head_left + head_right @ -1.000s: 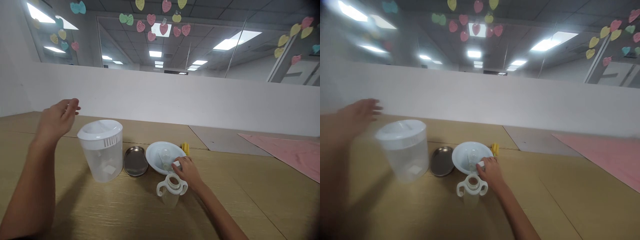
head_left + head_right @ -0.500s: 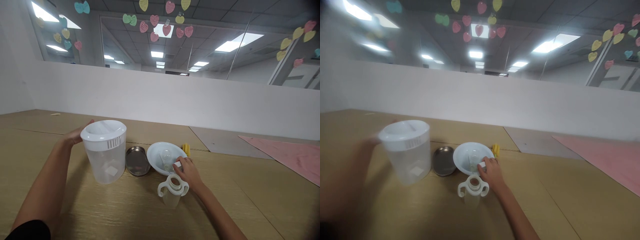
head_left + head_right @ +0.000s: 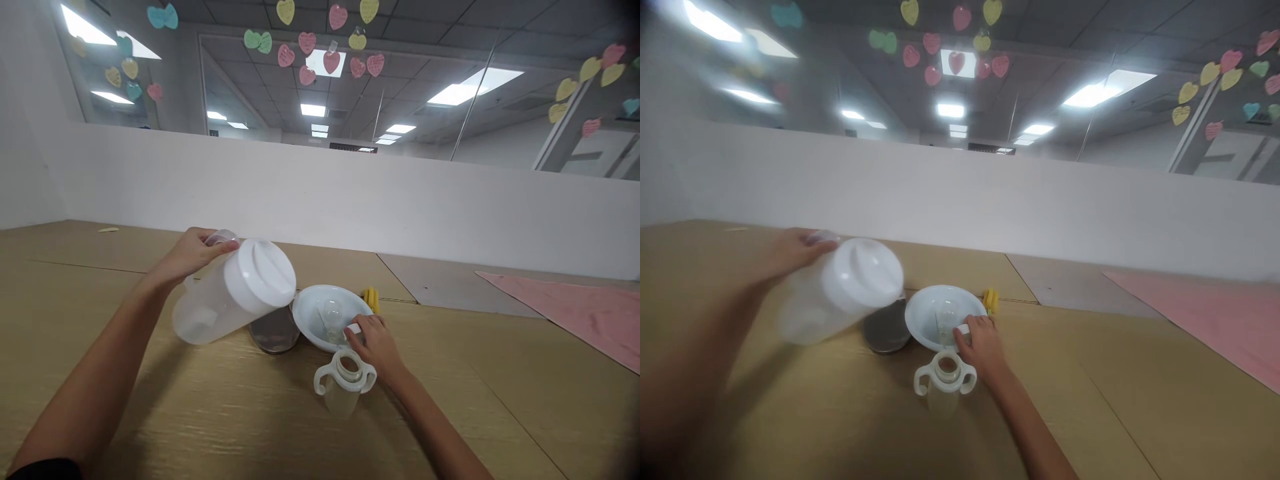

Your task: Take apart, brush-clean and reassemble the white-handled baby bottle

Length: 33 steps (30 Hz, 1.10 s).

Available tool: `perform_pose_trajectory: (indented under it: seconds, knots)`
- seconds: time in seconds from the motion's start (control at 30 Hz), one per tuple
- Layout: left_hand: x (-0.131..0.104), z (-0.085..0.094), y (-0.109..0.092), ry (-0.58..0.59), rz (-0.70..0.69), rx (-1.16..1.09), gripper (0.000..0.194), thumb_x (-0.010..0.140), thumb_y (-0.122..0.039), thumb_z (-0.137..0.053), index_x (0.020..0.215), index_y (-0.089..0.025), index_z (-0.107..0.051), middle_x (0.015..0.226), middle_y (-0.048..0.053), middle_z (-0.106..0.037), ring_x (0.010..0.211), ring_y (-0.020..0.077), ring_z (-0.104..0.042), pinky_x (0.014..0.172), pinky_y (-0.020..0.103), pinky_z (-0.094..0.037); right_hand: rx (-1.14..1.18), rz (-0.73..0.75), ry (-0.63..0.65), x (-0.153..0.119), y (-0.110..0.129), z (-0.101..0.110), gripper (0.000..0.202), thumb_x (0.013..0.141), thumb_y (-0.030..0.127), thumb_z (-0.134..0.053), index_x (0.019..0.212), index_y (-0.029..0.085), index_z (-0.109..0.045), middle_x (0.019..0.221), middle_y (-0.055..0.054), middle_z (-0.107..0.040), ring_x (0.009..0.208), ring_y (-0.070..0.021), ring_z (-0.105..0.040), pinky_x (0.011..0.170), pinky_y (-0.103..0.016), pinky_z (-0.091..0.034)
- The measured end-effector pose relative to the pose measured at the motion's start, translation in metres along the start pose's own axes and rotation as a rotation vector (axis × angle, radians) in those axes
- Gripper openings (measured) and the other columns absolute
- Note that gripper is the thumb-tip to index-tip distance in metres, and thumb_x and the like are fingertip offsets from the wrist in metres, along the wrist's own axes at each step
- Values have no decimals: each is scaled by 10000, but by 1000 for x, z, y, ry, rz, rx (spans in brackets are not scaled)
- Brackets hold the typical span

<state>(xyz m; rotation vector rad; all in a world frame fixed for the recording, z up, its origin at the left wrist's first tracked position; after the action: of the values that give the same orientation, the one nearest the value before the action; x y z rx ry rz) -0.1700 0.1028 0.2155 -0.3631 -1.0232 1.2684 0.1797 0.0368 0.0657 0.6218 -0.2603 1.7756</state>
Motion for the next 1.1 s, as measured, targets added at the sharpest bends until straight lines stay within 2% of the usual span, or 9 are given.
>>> perform_pose_trajectory:
  seconds: [0.1,0.17,0.3,0.5,0.8,1.1]
  knots:
    - [-14,-12,-25,-13,-70,72,429,633,-568,-604,614,-143,-546,557,-26,-461,555,94,-405,501,200,-288,11,10,-19,0,-1,0,244,882,353,-409,782,169,-535,781,-48,-597,810,-202,-514,811,-329,-325]
    - [-21,-18,-35,-37,-114,111,454,624,-580,-609,556,-153,-472,536,-36,-404,534,82,-356,493,206,-257,23,19,-21,-1,-2,-1,245,886,353,-406,791,170,-538,791,-45,-600,819,-198,-517,818,-327,-321]
    - [-28,-26,-44,-61,-211,222,516,612,-601,-608,504,-166,-352,503,-45,-323,513,78,-297,487,222,-198,29,23,-18,-1,-3,-3,244,888,359,-406,811,175,-546,808,-42,-607,837,-196,-524,829,-327,-317]
    - [-34,-27,-55,-83,-288,333,564,611,-623,-598,493,-172,-281,465,-40,-312,488,86,-280,491,239,-163,28,25,-1,-2,-2,-2,240,894,348,-394,809,182,-545,807,-43,-613,833,-194,-528,832,-330,-315]
    - [-36,-27,-55,-91,-285,409,564,603,-645,-592,491,-173,-304,454,-32,-368,485,95,-305,495,242,-167,46,8,4,-2,-2,-3,245,893,348,-387,829,180,-553,821,-50,-614,848,-201,-529,842,-338,-317]
    - [-37,-26,-56,-114,-286,403,571,601,-656,-585,498,-170,-302,459,-32,-365,492,93,-311,498,236,-173,41,24,8,-2,-3,-5,254,899,355,-376,844,180,-551,825,-49,-616,849,-196,-530,833,-332,-324]
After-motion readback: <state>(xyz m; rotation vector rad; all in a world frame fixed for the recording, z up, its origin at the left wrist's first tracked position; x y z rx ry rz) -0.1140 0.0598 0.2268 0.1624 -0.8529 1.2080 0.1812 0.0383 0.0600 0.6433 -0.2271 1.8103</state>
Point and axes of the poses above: each hand's wrist, its own x-axis towards the middle knuckle, its own z-axis out of the back of the hand, y = z × x, the point moved 8 cm from there along x, towards the middle knuckle
